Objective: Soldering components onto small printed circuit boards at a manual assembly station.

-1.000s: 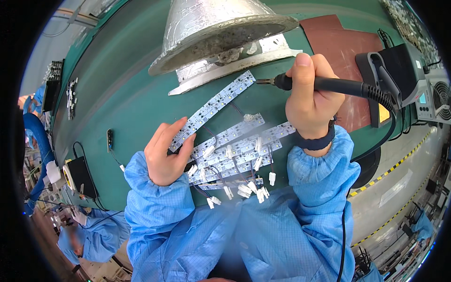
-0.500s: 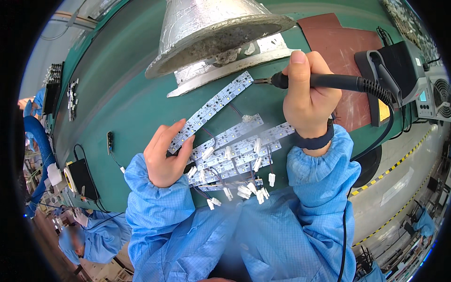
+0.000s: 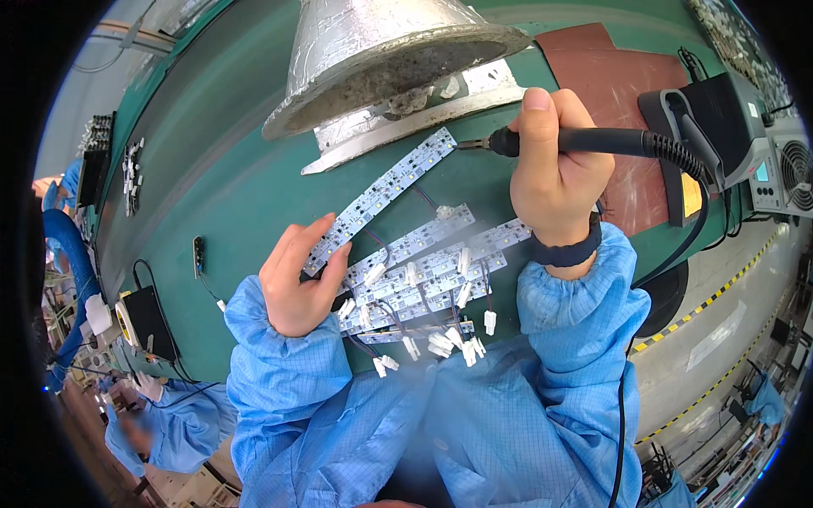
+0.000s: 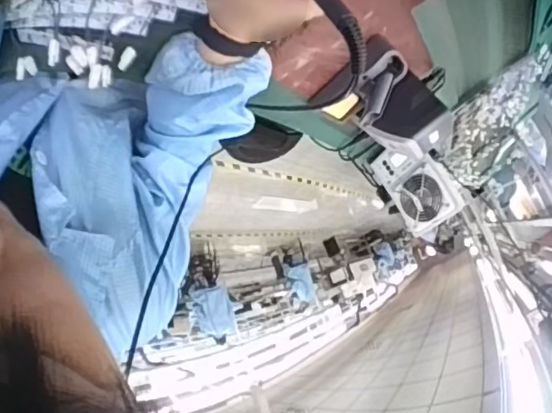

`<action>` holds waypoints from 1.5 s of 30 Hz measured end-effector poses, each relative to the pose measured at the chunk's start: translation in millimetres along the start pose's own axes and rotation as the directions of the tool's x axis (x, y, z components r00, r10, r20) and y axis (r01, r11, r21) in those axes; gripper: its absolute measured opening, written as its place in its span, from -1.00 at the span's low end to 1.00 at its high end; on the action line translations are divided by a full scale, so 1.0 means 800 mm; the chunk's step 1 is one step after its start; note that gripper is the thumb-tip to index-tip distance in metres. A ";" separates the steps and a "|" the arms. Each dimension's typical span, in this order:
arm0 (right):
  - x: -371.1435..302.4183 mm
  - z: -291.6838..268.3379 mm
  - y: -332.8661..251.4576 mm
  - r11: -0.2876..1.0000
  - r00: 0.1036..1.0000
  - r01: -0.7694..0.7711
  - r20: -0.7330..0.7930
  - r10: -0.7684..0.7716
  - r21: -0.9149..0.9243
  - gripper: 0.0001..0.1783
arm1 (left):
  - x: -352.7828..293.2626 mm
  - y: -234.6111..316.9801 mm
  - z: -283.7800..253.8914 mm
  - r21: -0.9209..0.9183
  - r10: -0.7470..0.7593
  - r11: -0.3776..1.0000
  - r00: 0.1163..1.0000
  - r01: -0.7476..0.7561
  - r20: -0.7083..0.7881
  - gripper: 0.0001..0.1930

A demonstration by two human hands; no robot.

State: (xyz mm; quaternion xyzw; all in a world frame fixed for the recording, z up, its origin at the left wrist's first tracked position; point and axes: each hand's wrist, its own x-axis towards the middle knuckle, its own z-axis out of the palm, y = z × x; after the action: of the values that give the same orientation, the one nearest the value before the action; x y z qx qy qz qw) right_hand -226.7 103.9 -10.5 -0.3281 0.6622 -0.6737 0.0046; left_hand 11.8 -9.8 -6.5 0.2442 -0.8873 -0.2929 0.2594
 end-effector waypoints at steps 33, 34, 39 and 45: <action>0.012 -0.016 0.006 0.996 0.958 0.058 -0.283 -0.037 0.070 -0.61 | -0.011 0.039 -0.043 0.245 -0.083 0.970 0.940 -0.001 0.331 -0.70; 0.012 -0.016 0.006 0.996 0.959 0.064 -0.280 -0.046 0.057 -0.61 | -0.011 0.034 -0.043 0.198 -0.119 0.979 0.912 0.042 0.393 -0.69; 0.012 -0.019 0.004 0.998 0.961 0.053 -0.273 -0.039 0.043 -0.61 | 0.001 0.022 -0.050 0.142 -0.113 0.989 0.836 0.042 0.537 -0.72; 0.018 -0.027 0.006 0.997 0.947 0.045 -0.321 -0.021 0.065 -0.63 | 0.020 0.015 -0.072 -0.142 -0.037 0.982 0.868 0.123 0.495 -0.73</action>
State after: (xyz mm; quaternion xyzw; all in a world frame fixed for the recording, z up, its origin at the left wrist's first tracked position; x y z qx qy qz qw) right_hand -249.9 116.2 -6.1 -0.2253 0.6241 -0.7412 -0.1023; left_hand 31.4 -33.3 45.9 0.1759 -0.8849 -0.4299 0.0333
